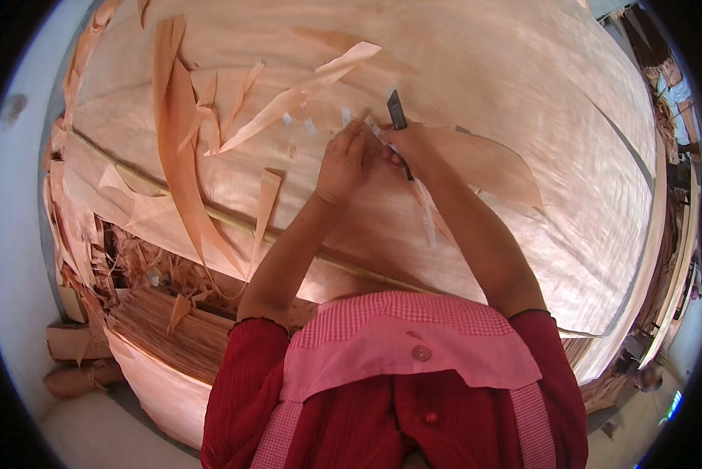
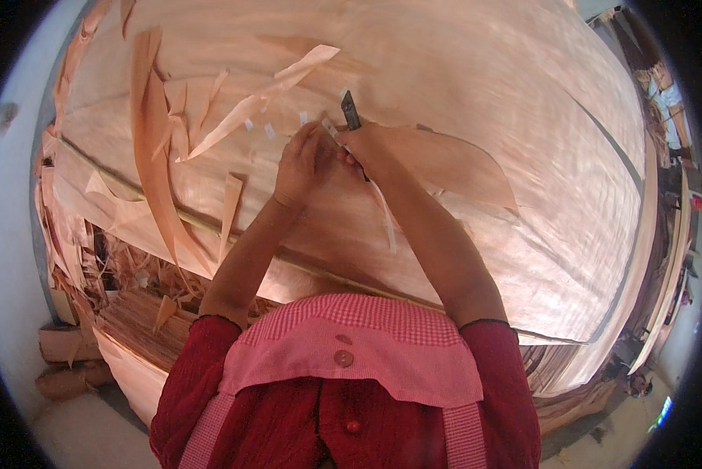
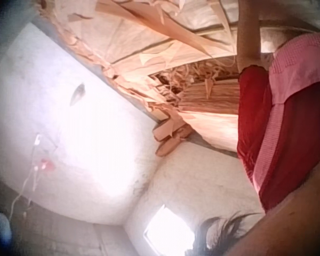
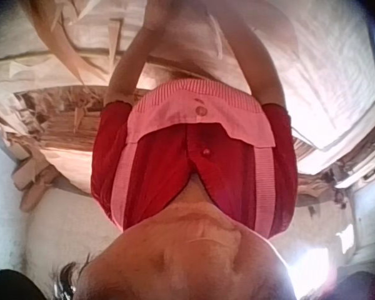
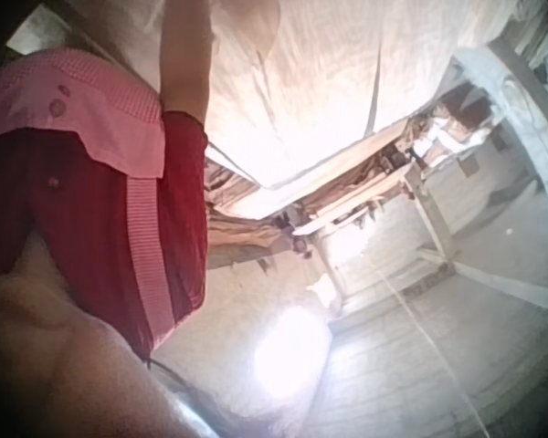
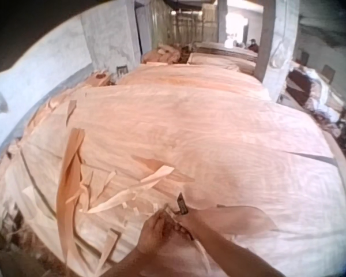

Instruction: The person uses a utility knife to cut out defects from large sheets of wood veneer and applies tape to secure patches or stabilize the material.

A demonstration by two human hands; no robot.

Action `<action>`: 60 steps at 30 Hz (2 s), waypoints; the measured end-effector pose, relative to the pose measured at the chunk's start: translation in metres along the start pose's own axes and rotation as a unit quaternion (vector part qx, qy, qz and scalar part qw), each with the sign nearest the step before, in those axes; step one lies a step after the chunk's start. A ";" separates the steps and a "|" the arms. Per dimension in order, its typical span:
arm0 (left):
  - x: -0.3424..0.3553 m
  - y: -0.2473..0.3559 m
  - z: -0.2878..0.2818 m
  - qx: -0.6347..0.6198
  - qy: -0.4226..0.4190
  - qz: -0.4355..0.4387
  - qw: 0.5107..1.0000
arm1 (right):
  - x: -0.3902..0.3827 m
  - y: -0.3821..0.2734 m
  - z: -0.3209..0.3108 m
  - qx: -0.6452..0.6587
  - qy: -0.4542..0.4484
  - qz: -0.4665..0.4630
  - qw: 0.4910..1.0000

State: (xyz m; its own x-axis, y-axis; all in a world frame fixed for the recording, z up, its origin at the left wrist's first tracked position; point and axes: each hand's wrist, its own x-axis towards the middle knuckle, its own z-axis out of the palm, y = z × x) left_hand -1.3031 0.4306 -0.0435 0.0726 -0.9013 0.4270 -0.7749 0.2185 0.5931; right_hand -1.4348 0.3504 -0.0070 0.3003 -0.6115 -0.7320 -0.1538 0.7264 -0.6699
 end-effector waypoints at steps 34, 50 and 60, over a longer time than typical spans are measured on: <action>0.014 0.195 0.085 0.049 -0.311 0.298 0.901 | -0.275 0.113 -0.257 0.201 0.221 -0.157 0.941; 0.017 0.202 0.148 0.053 -0.318 0.290 0.901 | -0.207 0.083 -0.263 0.333 0.169 -0.182 0.909; 0.035 0.240 0.192 0.045 -0.227 0.328 0.916 | -0.168 0.118 -0.273 0.329 0.202 -0.107 0.916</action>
State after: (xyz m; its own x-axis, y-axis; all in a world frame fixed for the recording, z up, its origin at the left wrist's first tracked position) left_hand -1.6069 0.3797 -0.0168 -0.6797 -0.6548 0.3305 -0.6091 0.7549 0.2430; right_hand -1.7600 0.4528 0.0033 -0.1370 -0.7318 -0.6677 0.5089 0.5263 -0.6812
